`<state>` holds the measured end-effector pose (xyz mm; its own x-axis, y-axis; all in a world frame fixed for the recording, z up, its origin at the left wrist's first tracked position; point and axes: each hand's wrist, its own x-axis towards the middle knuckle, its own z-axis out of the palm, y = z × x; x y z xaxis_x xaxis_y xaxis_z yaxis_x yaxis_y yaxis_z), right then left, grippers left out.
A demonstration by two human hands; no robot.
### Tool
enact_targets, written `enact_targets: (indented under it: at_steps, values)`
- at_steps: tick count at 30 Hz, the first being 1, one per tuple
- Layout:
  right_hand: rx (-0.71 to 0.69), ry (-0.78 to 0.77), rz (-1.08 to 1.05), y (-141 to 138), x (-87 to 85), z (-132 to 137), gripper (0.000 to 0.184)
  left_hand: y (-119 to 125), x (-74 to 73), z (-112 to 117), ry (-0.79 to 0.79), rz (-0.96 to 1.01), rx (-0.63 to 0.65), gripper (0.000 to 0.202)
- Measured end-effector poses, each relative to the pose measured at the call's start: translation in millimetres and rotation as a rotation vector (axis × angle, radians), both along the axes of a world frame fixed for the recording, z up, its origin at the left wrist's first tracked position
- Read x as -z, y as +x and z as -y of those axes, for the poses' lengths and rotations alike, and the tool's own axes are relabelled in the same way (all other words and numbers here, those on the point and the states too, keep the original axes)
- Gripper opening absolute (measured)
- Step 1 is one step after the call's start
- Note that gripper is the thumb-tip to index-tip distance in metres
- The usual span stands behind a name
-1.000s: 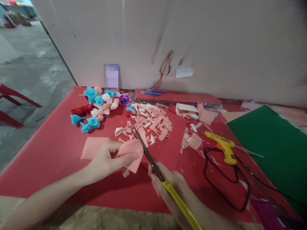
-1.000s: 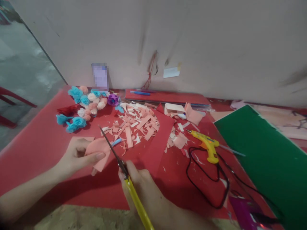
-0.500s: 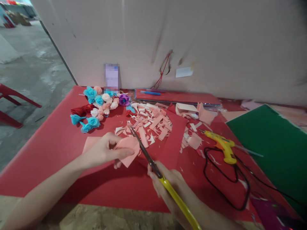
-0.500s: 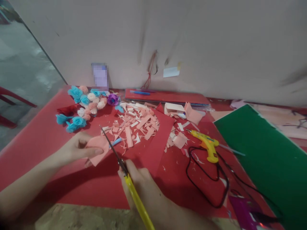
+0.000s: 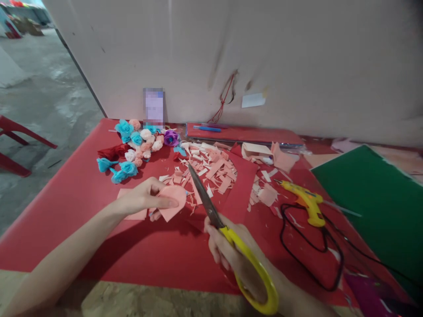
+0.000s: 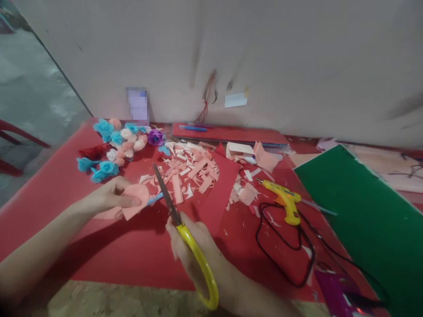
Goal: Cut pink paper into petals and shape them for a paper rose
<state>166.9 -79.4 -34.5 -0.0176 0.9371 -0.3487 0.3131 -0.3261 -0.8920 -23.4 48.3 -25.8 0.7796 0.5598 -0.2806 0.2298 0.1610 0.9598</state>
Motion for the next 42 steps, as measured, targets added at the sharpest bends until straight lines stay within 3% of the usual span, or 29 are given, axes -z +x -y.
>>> enact_targets:
  at_steps: [3, 6, 9, 12, 20, 22, 27, 30, 35, 42]
  values:
    - [-0.033, 0.001, -0.252, 0.3, 5.8, -5.7, 0.022, 2.1, -2.1, 3.8, 0.042, 0.005, 0.016, 0.029]
    - [0.014, 0.114, -0.403, 1.1, 4.5, -12.7, 0.02, 6.0, -7.3, 11.6, 0.046, 0.001, 0.038, 0.03]
    - [0.006, 0.036, -0.378, 1.8, -9.5, -19.1, 0.011, 11.3, -11.2, 21.3, 0.006, -0.011, 0.053, 0.026]
    - [0.088, 0.075, -0.32, 2.3, -20.2, -22.6, 0.009, 17.4, -10.4, 30.9, -0.032, -0.029, 0.113, 0.025]
    - [0.077, 0.087, -0.422, -3.0, 2.7, -17.4, 0.013, 26.4, 4.2, 45.8, 0.023, -0.035, 0.214, 0.024]
    - [0.072, 0.084, -0.414, -2.2, 6.1, -17.8, 0.015, 26.1, 5.0, 47.0, 0.1, -0.058, 0.222, 0.025]
    - [0.049, 0.108, -0.449, 4.9, 14.0, -25.0, 0.03, 25.2, -0.5, 45.9, 0.5, -0.108, 0.223, 0.026]
    - [0.064, 0.125, -0.444, 5.8, 12.2, -26.4, 0.03, 24.9, -4.1, 43.5, 0.603, -0.136, 0.255, 0.031]
    - [0.1, 0.126, -0.438, 1.7, -1.9, -22.2, 0.029, 24.8, -4.1, 41.5, 0.523, -0.112, 0.387, 0.038]
    - [0.17, 0.132, -0.401, 2.6, -13.3, -24.9, 0.018, 23.4, -3.1, 40.7, 0.351, -0.079, 0.365, 0.042]
